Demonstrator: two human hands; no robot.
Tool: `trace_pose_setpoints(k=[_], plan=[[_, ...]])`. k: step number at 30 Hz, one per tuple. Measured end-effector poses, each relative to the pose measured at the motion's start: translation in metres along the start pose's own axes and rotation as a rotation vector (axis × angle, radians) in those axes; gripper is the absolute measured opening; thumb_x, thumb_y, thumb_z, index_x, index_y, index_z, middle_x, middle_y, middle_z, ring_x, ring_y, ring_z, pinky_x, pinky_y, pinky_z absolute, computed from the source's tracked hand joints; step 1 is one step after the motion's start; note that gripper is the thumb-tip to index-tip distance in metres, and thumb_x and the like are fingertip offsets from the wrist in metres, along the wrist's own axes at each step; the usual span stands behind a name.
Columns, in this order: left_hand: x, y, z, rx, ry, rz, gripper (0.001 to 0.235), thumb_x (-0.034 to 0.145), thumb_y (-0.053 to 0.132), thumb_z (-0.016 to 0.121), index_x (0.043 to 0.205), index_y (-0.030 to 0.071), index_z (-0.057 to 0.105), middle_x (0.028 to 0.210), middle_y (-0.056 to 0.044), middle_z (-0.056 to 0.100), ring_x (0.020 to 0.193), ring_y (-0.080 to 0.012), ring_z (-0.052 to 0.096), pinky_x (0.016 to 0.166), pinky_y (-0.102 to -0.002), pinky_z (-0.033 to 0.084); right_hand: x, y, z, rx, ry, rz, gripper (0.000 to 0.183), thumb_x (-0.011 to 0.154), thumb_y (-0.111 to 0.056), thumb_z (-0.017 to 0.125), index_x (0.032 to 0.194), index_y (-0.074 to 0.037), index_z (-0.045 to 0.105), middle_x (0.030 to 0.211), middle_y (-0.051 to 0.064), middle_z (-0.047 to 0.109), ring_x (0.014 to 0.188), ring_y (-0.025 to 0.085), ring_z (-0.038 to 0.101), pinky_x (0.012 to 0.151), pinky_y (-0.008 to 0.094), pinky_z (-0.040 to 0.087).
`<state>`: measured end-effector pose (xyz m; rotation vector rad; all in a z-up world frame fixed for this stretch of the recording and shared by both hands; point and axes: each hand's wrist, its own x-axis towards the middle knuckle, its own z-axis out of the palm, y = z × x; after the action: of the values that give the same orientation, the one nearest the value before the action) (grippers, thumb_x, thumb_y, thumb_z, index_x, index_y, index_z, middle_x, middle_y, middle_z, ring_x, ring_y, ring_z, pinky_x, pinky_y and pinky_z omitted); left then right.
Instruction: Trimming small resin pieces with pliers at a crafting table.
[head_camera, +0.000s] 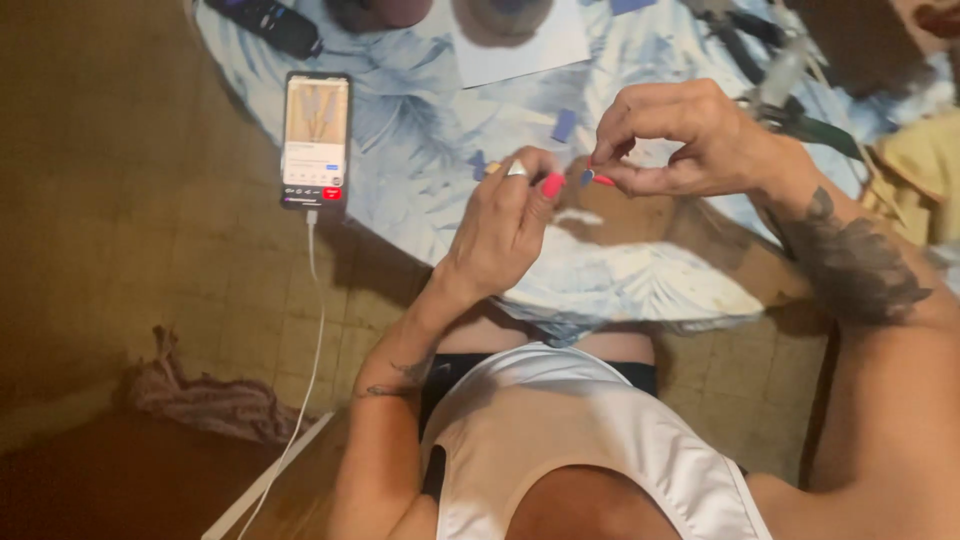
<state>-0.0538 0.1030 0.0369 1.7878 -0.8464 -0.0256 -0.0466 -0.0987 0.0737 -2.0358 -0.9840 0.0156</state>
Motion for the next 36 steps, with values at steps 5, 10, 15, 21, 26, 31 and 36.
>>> trace_pose_setpoints(k=[5,10,15,21,26,31,36], plan=[[0.011,0.021,0.032,-0.275,-0.199,-0.078,0.038,0.089,0.038,0.025,0.08,0.007,0.046,0.063,-0.001,0.047,0.054,-0.0121,0.046,0.058,-0.025,0.038,-0.045,-0.011,-0.005,-0.013,0.104,0.019,0.009,0.076,-0.003,0.063,0.081,0.002,0.057,0.078,0.011,0.054,0.062,0.018,0.05,0.061,0.025,0.044],[0.019,0.02,0.06,-0.364,-0.276,0.004,0.033,0.089,0.032,0.035,0.066,0.009,0.04,0.059,0.003,0.038,0.055,-0.0099,0.036,0.056,-0.023,0.032,-0.073,-0.016,-0.006,0.002,0.206,0.015,0.011,0.075,-0.001,0.063,0.078,0.003,0.054,0.076,0.012,0.053,0.063,0.019,0.05,0.061,0.026,0.043],[0.026,0.028,0.067,-0.327,-0.151,0.212,0.027,0.086,0.013,0.04,0.061,0.007,0.033,0.058,-0.001,0.033,0.053,-0.0123,0.033,0.052,-0.026,0.029,-0.11,-0.023,-0.019,-0.254,0.447,0.266,0.008,0.085,0.002,0.063,0.085,0.006,0.057,0.081,0.014,0.057,0.067,0.017,0.054,0.063,0.024,0.046],[0.044,0.003,0.085,-0.291,-0.168,0.264,0.027,0.088,0.022,0.045,0.064,0.007,0.045,0.051,-0.005,0.035,0.048,-0.0167,0.038,0.049,-0.026,0.036,-0.149,-0.013,0.008,-0.764,0.259,0.852,0.044,0.086,-0.036,0.056,0.077,0.006,0.051,0.074,0.025,0.054,0.066,0.044,0.056,0.057,0.051,0.045],[0.067,0.015,0.086,-0.297,-0.143,0.25,0.028,0.089,0.023,0.041,0.065,0.008,0.046,0.053,-0.002,0.039,0.047,-0.0118,0.037,0.047,-0.023,0.032,-0.186,0.029,0.022,-1.093,0.306,0.678,0.036,0.095,-0.035,0.043,0.071,-0.008,0.046,0.063,0.006,0.047,0.052,0.021,0.048,0.042,0.032,0.039],[0.083,0.011,0.086,-0.283,-0.142,0.249,0.035,0.089,0.025,0.038,0.062,0.006,0.049,0.057,0.0,0.046,0.048,-0.0087,0.043,0.048,-0.023,0.034,-0.21,0.005,-0.012,-1.122,0.408,0.598,0.024,0.097,-0.017,0.05,0.079,-0.003,0.057,0.067,0.008,0.056,0.054,0.017,0.052,0.045,0.026,0.042],[0.086,0.004,0.087,-0.221,-0.097,0.254,0.034,0.09,0.025,0.034,0.065,0.006,0.047,0.054,-0.001,0.045,0.048,-0.0112,0.045,0.051,-0.024,0.035,-0.193,-0.021,-0.022,-0.636,0.615,0.458,0.023,0.091,-0.006,0.058,0.074,0.009,0.053,0.094,0.022,0.051,0.088,0.031,0.048,0.072,0.038,0.038]])
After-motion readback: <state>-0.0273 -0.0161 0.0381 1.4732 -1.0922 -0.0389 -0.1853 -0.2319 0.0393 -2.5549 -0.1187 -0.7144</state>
